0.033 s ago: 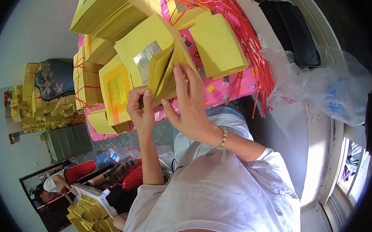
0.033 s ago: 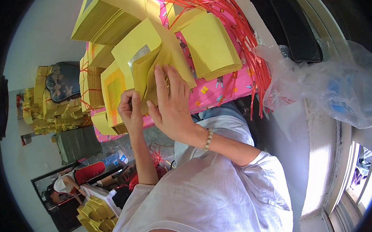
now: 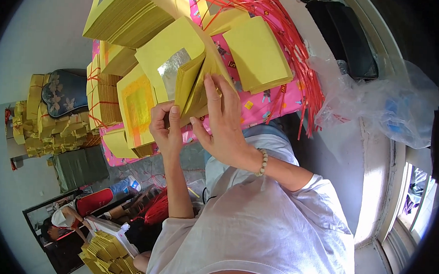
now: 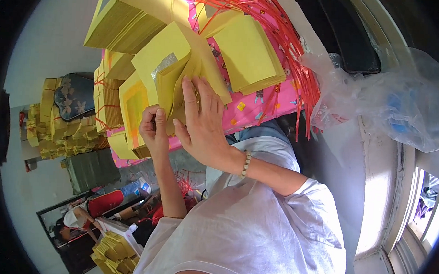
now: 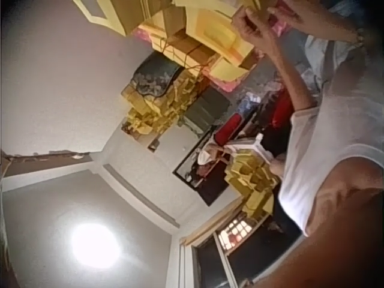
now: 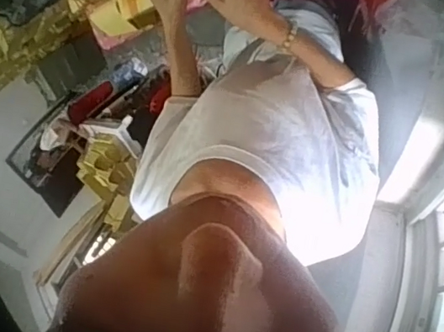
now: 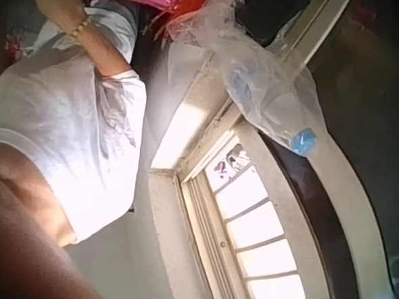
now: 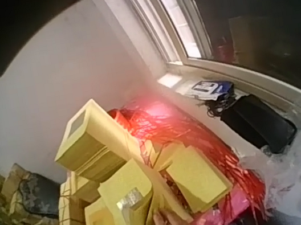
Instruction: Sorting and stacking sheets of yellow ritual joss paper at a workstation.
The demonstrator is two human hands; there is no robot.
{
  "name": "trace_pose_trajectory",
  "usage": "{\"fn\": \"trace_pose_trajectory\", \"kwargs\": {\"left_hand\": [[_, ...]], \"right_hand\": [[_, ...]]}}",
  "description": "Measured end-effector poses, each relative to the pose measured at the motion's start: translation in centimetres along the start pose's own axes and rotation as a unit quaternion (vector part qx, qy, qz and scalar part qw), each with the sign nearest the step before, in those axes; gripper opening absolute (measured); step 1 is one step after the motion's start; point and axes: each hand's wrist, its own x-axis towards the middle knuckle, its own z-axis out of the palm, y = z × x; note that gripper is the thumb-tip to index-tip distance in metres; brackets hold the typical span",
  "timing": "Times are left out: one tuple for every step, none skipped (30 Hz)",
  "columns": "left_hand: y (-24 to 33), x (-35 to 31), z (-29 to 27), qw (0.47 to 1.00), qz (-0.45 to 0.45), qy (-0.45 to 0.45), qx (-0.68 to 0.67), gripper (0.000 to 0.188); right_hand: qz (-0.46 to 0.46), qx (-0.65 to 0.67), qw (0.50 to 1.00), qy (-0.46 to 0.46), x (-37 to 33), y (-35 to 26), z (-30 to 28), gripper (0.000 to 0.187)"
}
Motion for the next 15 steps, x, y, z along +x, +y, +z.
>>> {"fn": "trace_pose_trajectory", "kwargs": {"left_hand": [[0.08,0.05,0.01,1.0,-0.003,-0.002,0.003,0.011],[0.1,0.09,0.03,1.0,-0.003,-0.002,0.003,0.011],[0.11,0.16,0.09,1.0,0.012,-0.01,0.013,0.011],[0.11,0.21,0.14,0.999,0.028,-0.017,0.024,0.011],[0.08,0.24,0.12,0.999,0.028,-0.017,0.024,0.011],[0.03,0.18,0.07,1.0,0.021,-0.011,0.018,0.011],[-0.01,0.13,0.06,1.0,0.013,-0.005,0.012,0.011],[-0.02,0.08,0.1,1.0,0.013,-0.005,0.013,0.011],[-0.01,0.08,0.11,1.0,0.009,-0.003,0.007,0.011],[0.0,0.08,0.1,1.0,0.005,-0.001,0.001,0.011],[-0.02,0.08,0.05,1.0,0.005,-0.002,0.002,0.011],[-0.1,0.09,0.05,1.0,0.011,-0.004,0.009,0.011],[-0.14,0.11,0.06,1.0,0.017,-0.006,0.015,0.011],[-0.15,0.12,0.09,1.0,0.017,-0.006,0.016,0.011],[-0.14,0.11,0.1,1.0,0.011,-0.005,0.01,0.011]], "right_hand": [[0.002,-0.002,1.0,0.001,0.06,-0.02,0.02,0.08],[0.002,-0.002,1.0,0.002,0.0,0.03,0.0,0.08],[0.001,-0.006,1.0,0.003,-0.1,0.17,-0.08,0.08],[-0.001,-0.01,1.0,0.004,-0.14,0.25,-0.13,0.081],[-0.001,-0.01,1.0,0.004,-0.07,0.22,-0.15,0.081],[-0.001,-0.02,1.0,0.001,-0.04,0.15,-0.18,0.081],[-0.001,-0.029,1.0,-0.002,-0.01,0.1,-0.19,0.081],[0.0,-0.029,1.0,-0.002,0.01,0.07,-0.18,0.081],[-0.002,-0.042,0.999,-0.002,0.09,0.03,-0.13,0.08],[-0.003,-0.055,0.998,-0.003,0.15,0.0,-0.09,0.08],[-0.003,-0.055,0.998,-0.003,0.19,-0.01,-0.08,0.08],[-0.007,-0.053,0.999,-0.001,0.23,0.04,-0.07,0.079],[-0.01,-0.052,0.999,0.001,0.26,0.09,-0.06,0.079],[-0.01,-0.052,0.999,0.001,0.31,0.09,-0.09,0.079],[-0.01,-0.053,0.999,-0.001,0.36,0.04,-0.15,0.078]]}}
